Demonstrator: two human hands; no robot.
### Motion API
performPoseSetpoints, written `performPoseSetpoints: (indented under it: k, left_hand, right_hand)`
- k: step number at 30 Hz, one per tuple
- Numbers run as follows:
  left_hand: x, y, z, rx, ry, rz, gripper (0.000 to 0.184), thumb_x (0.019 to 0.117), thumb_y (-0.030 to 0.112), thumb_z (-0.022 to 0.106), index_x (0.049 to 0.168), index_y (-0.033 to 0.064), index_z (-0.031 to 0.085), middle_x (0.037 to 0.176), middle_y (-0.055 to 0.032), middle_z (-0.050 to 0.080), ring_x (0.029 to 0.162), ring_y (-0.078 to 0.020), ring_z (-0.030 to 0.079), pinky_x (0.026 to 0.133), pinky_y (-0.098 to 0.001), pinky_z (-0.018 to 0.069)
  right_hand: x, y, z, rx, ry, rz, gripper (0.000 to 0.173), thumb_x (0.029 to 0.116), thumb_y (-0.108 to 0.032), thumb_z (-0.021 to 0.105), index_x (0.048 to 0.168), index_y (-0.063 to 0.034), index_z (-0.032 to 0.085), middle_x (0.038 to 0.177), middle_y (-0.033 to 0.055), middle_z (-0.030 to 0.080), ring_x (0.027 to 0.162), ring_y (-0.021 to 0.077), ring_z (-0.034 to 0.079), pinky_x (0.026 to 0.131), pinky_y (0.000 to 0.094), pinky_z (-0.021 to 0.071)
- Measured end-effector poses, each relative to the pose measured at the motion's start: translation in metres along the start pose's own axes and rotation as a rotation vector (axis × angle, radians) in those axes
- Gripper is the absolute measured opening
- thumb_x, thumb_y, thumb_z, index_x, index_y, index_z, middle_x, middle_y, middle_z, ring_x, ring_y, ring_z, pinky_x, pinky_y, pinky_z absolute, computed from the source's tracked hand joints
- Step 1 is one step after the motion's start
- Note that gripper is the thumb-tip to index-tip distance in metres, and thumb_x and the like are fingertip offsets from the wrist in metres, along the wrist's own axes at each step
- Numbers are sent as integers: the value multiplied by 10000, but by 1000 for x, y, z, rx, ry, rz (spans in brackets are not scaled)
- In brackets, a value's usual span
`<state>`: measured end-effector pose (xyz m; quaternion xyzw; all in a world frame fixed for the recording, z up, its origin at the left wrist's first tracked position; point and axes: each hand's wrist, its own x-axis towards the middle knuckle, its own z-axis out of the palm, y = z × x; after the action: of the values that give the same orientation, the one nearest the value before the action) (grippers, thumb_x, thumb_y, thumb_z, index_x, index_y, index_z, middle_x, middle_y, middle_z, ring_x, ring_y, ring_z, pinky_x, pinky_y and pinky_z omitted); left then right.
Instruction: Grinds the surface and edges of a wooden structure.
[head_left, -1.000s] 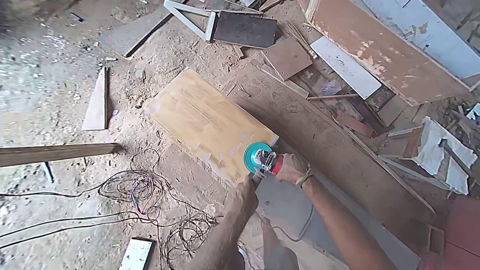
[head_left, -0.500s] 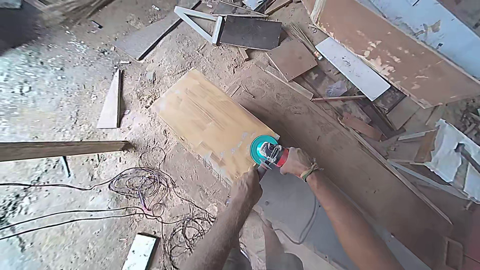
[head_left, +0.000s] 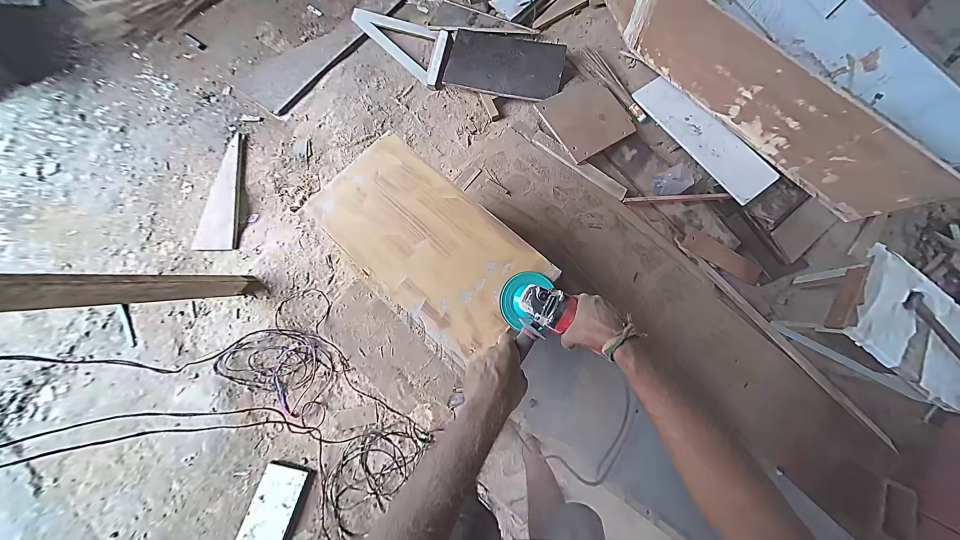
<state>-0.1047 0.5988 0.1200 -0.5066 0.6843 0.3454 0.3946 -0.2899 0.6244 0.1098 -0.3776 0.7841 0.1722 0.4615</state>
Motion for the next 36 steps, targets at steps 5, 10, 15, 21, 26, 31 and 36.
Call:
performPoseSetpoints:
  k: [5,10,15,21,26,31,36]
  left_hand:
    - [11,16,-17,-27,19,69,450,895,172,636,1328,89,544,1175,-165,708,1097,-364,709,848,-584,583]
    - [3,14,-18,-22,5,68,473,881,172,658,1334,89,548,1191,-163,705,1102,-360,707,855,-585,582]
    - [-9,-6,7,-27,-7,-22,448,878,189,659,1305,102,555,1142,-143,725,1061,-345,725,832,-567,591]
    - [13,13,-23,-57,17,95,443,874,166,659,1296,79,559,1171,-173,704,1094,-370,704,844,-596,575]
    - [2,-3,-14,-88,16,71,443,879,168,657,1300,74,558,1172,-173,705,1092,-371,707,847,-593,578]
    - [-2,-12,-1,-123,-5,49,441,866,156,660,1291,88,562,1146,-164,714,1077,-370,712,836,-582,585]
    - [16,6,-25,-120,20,115,437,846,144,670,1266,77,569,1160,-172,704,1085,-375,704,826,-591,577]
  right_hand:
    - [8,9,-16,43,45,76,742,627,-337,910,1240,-14,645,1204,196,695,1147,352,683,935,584,561]
    - [10,12,-9,60,40,60,748,602,-334,915,1218,-4,646,1172,197,700,1116,357,687,922,583,561]
    - [0,-1,9,-15,-22,-18,706,620,-361,898,1211,-49,670,1159,169,713,1111,334,694,921,565,567]
    - [12,4,-22,26,40,80,771,626,-321,917,1262,-2,621,1209,203,687,1148,358,677,939,582,555]
    - [9,-6,-7,3,43,49,765,602,-331,911,1249,-26,640,1191,181,700,1129,338,687,927,576,565]
    - [5,-11,0,-53,24,22,709,595,-338,900,1203,-52,671,1148,160,719,1093,323,702,910,561,573]
    - [14,-6,-23,-14,66,116,784,626,-319,910,1282,-10,613,1212,196,690,1152,342,680,955,565,555]
